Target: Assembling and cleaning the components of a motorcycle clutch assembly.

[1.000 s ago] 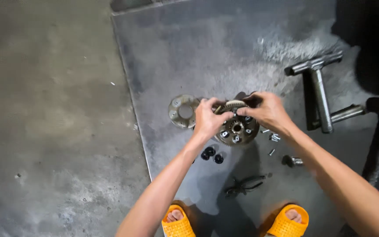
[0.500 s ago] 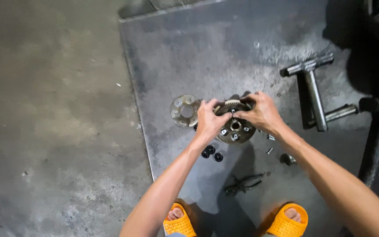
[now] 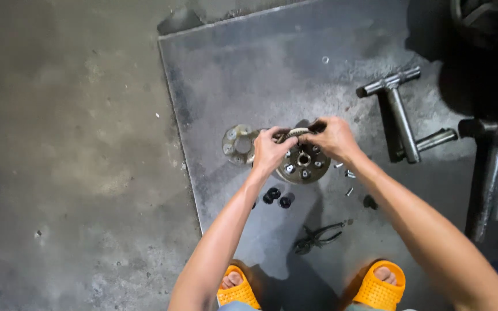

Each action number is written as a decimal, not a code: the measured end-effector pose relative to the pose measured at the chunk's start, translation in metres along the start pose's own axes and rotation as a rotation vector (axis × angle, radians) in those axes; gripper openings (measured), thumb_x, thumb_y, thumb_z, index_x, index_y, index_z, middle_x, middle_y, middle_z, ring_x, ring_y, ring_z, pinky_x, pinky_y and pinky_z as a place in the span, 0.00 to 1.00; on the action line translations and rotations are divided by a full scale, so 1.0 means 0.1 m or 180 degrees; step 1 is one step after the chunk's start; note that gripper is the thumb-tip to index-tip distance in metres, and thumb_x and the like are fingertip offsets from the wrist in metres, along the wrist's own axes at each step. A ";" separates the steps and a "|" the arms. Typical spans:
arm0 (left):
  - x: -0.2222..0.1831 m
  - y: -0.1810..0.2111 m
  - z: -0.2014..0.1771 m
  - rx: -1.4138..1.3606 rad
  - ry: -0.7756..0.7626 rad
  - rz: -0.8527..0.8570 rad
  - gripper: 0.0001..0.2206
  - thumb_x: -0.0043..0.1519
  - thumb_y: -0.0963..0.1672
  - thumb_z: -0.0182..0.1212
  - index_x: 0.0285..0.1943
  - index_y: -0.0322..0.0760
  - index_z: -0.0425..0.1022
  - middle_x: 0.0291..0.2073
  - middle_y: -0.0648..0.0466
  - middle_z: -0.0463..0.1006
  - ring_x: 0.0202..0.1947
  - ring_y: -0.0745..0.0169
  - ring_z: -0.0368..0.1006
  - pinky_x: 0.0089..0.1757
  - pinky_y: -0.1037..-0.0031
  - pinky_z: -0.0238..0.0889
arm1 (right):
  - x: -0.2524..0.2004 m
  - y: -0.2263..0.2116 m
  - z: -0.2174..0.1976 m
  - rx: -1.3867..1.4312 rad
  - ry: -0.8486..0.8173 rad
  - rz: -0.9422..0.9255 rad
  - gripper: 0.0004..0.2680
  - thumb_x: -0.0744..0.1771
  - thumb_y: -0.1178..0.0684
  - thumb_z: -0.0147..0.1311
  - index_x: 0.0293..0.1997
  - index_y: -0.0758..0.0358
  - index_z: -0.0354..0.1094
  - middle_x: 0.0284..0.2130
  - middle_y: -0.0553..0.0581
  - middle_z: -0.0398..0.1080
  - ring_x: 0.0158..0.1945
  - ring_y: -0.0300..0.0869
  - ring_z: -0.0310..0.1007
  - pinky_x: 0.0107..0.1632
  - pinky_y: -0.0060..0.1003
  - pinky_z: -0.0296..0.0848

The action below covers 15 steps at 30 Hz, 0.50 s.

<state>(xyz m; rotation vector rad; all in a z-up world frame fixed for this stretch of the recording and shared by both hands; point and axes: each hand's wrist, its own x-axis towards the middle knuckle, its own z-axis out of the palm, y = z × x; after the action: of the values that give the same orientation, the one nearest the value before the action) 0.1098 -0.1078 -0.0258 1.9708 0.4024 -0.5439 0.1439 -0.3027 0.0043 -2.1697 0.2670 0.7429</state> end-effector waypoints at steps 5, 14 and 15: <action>-0.11 0.10 -0.03 0.0168 -0.0057 0.0018 0.18 0.57 0.51 0.71 0.56 0.51 0.81 0.43 0.44 0.74 0.51 0.35 0.77 0.52 0.58 0.73 | 0.02 0.35 0.06 -0.0268 0.0300 -0.0658 0.15 0.60 0.41 0.71 0.45 0.54 0.80 0.39 0.64 0.78 0.48 0.57 0.78 0.50 0.48 0.77; -0.83 0.28 -0.19 0.1654 0.0241 0.2110 0.49 0.46 0.53 0.79 0.73 0.23 0.57 0.62 0.29 0.65 0.62 0.31 0.64 0.58 0.45 0.61 | 0.40 1.51 -0.92 -0.1984 0.1547 0.0081 0.19 0.65 0.49 0.59 0.57 0.69 0.59 0.44 0.72 0.67 0.46 0.72 0.74 0.47 0.66 0.73; -0.86 0.24 -0.15 0.1646 0.0246 0.2123 0.49 0.46 0.53 0.79 0.73 0.23 0.57 0.62 0.29 0.65 0.62 0.31 0.64 0.58 0.45 0.61 | 0.36 1.51 -0.93 -0.1991 0.1561 0.0079 0.19 0.65 0.49 0.59 0.57 0.69 0.59 0.44 0.72 0.67 0.46 0.72 0.74 0.47 0.66 0.73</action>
<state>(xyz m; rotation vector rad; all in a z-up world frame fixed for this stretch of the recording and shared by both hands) 0.0517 -0.1088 0.0439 2.4510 -0.3934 -0.1402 0.1485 -0.4695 -0.0661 -2.9408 0.3430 0.3084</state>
